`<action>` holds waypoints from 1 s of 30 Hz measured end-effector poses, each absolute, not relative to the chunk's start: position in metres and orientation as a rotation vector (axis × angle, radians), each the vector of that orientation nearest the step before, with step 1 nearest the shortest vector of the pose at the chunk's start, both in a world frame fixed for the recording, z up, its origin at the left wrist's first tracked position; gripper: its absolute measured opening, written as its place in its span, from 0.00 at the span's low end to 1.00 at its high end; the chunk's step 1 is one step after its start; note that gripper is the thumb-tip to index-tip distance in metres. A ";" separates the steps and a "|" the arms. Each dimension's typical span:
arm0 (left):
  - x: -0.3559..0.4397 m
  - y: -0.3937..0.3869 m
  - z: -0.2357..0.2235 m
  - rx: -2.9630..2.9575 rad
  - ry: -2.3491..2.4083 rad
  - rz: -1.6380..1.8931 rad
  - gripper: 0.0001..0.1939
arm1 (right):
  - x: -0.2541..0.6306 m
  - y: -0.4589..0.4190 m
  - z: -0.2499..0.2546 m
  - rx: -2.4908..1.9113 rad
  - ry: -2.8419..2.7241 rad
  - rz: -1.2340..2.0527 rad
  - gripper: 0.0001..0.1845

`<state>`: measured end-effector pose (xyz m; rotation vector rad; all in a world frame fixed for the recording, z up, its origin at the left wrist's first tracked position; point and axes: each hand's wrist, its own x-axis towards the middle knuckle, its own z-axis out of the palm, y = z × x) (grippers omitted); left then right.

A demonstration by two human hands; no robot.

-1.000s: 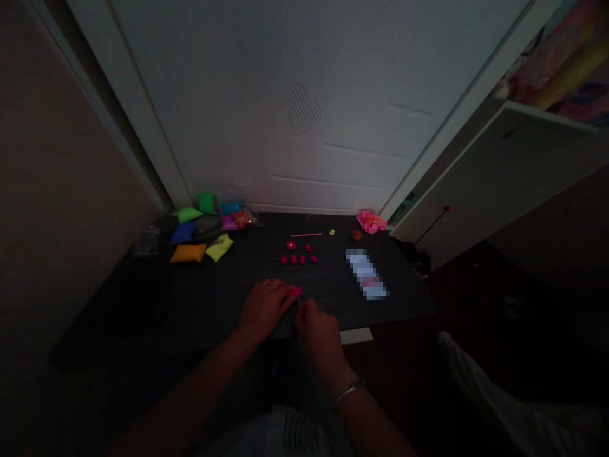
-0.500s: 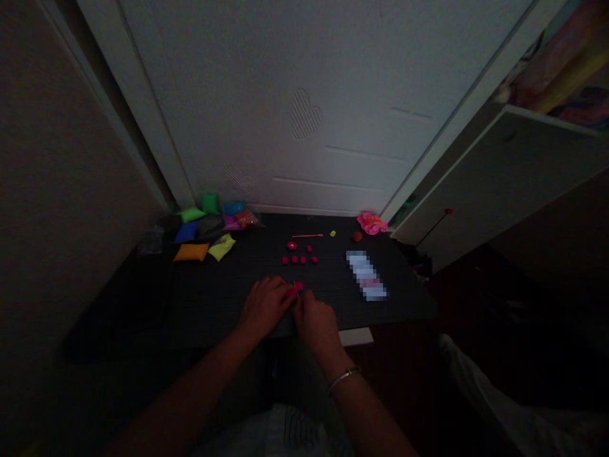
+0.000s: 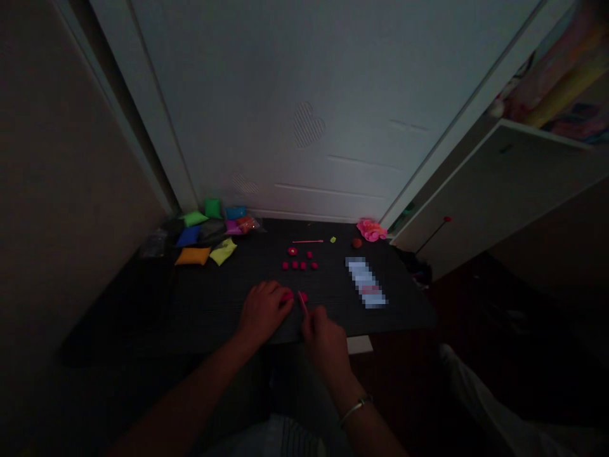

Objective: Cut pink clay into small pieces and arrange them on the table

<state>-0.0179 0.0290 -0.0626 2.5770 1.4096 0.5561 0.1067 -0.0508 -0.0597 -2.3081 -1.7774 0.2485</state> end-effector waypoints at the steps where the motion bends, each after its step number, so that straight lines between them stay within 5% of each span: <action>1: -0.018 0.029 -0.063 2.580 1.409 0.559 0.10 | 0.109 -0.052 -0.060 -2.274 -1.735 0.241 0.07; 11: -0.020 0.029 -0.068 2.580 1.368 0.737 0.14 | 0.136 -0.042 -0.057 -2.011 -1.268 0.387 0.14; 22: -0.024 0.031 -0.069 2.496 1.319 0.920 0.13 | 0.150 -0.029 -0.051 -2.064 -1.610 0.467 0.21; 30: -0.026 0.038 -0.062 2.386 1.246 0.972 0.13 | 0.150 -0.009 -0.054 -2.007 -1.817 0.370 0.09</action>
